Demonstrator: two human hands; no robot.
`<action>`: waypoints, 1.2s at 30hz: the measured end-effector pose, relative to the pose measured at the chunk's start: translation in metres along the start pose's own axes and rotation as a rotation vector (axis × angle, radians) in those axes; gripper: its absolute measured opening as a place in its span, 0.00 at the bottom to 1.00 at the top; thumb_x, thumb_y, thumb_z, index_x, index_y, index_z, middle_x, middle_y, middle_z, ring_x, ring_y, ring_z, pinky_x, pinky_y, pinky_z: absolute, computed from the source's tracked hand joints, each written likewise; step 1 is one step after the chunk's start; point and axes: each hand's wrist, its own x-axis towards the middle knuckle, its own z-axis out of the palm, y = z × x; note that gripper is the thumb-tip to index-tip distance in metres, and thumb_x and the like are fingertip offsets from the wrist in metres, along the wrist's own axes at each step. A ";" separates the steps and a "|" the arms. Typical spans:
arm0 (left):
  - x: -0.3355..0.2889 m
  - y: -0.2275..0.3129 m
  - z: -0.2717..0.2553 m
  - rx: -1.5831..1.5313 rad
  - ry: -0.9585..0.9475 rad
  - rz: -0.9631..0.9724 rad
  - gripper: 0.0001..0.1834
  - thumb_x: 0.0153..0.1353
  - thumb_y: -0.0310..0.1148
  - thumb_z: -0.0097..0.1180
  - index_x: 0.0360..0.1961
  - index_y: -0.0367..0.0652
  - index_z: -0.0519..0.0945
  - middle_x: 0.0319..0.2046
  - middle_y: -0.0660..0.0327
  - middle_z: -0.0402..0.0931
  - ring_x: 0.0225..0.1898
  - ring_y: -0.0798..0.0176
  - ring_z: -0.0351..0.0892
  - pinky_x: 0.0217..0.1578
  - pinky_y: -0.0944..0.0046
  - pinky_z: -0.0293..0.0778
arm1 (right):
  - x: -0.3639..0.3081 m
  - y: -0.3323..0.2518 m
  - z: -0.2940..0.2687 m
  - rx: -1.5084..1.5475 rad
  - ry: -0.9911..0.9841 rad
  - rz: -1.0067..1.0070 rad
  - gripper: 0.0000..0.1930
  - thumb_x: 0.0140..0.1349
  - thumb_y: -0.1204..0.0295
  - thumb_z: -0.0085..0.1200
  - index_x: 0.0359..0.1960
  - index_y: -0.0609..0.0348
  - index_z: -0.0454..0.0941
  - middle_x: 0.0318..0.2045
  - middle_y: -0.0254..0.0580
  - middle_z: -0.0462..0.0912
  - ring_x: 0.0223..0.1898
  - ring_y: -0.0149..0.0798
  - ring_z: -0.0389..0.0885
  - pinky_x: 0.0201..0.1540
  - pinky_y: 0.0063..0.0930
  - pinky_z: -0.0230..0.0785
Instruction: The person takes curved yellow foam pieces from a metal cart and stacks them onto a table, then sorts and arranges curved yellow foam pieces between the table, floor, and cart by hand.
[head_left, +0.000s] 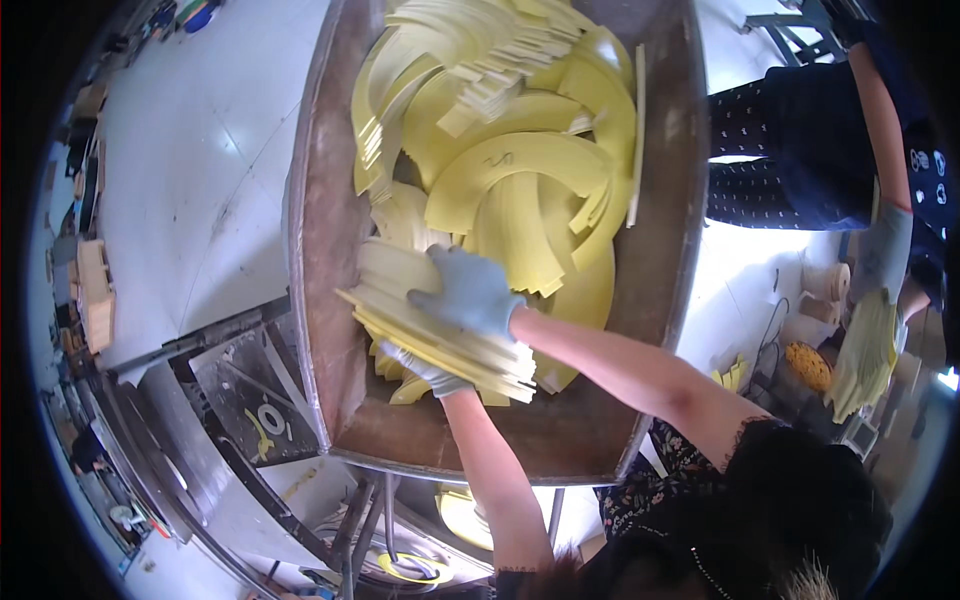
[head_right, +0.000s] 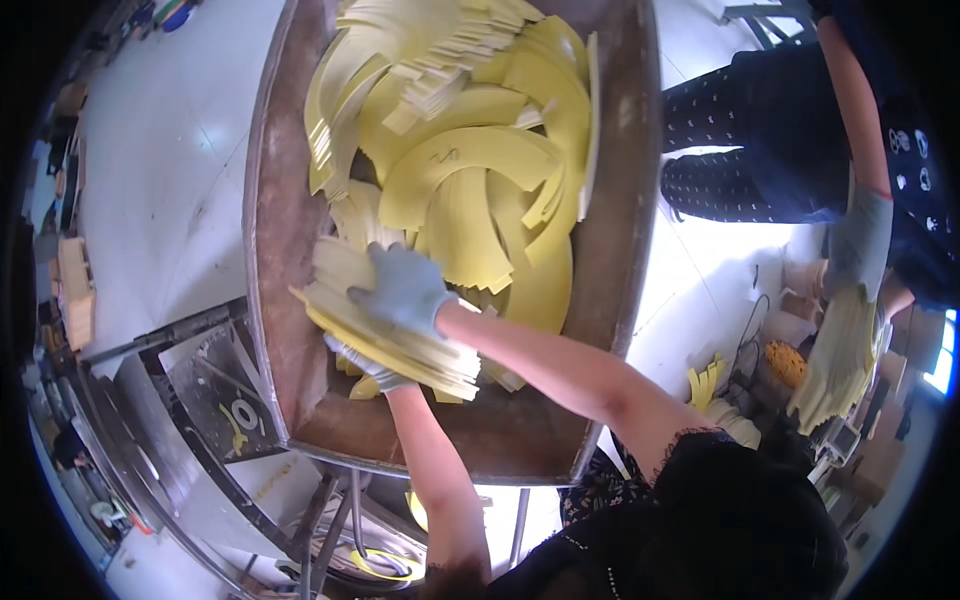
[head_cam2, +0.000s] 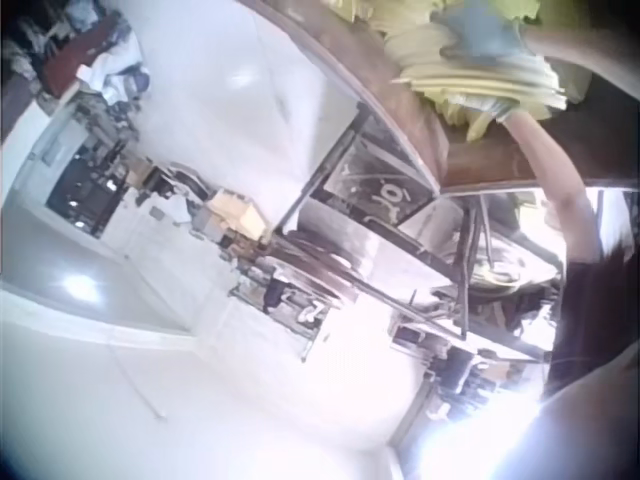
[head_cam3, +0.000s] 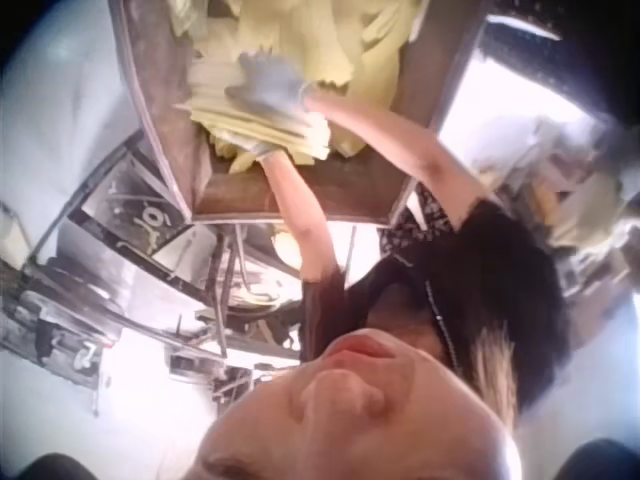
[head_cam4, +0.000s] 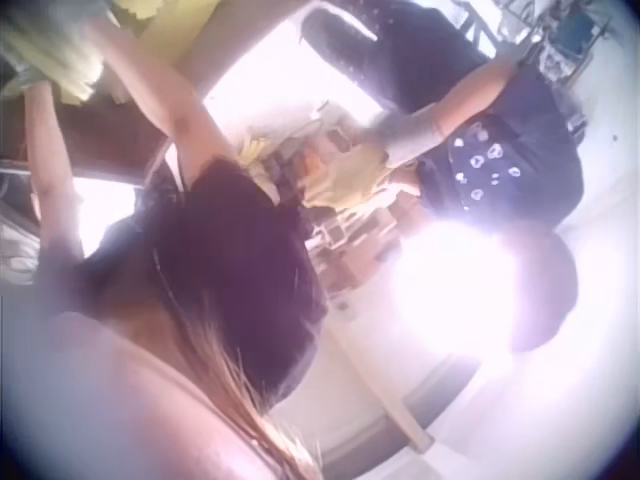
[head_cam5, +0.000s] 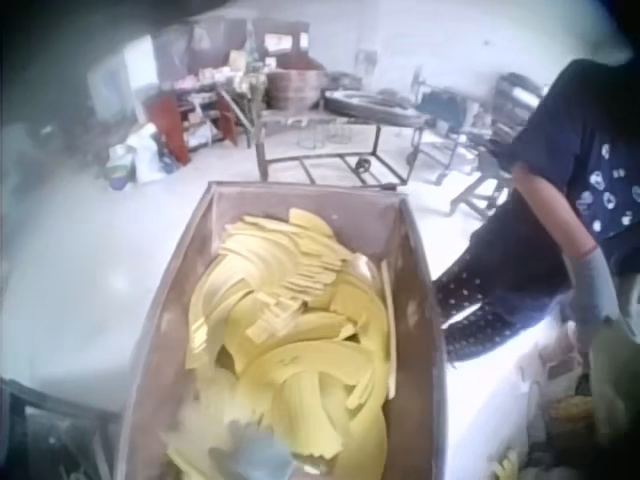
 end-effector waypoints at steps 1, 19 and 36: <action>-0.017 0.003 0.009 -0.072 0.026 -0.020 0.42 0.61 0.66 0.45 0.67 0.47 0.64 0.65 0.56 0.64 0.62 0.51 0.66 0.64 0.53 0.65 | -0.022 -0.012 -0.010 0.008 0.056 -0.016 0.28 0.57 0.50 0.57 0.50 0.60 0.73 0.41 0.58 0.81 0.49 0.57 0.79 0.52 0.46 0.71; -0.613 -0.424 0.298 0.829 -2.495 0.645 0.15 0.61 0.45 0.47 0.42 0.51 0.79 0.38 0.57 0.79 0.37 0.53 0.79 0.39 0.52 0.74 | -0.521 0.076 -0.133 0.412 0.641 -0.013 0.36 0.57 0.49 0.54 0.59 0.66 0.67 0.49 0.58 0.73 0.51 0.57 0.74 0.52 0.47 0.68; -0.949 -0.665 0.077 -1.383 -2.791 2.014 0.08 0.53 0.40 0.53 0.26 0.53 0.81 0.26 0.63 0.78 0.36 0.61 0.76 0.32 0.56 0.68 | -0.737 0.281 -0.077 1.178 0.867 0.516 0.48 0.49 0.36 0.59 0.55 0.72 0.65 0.52 0.65 0.73 0.54 0.60 0.74 0.56 0.47 0.68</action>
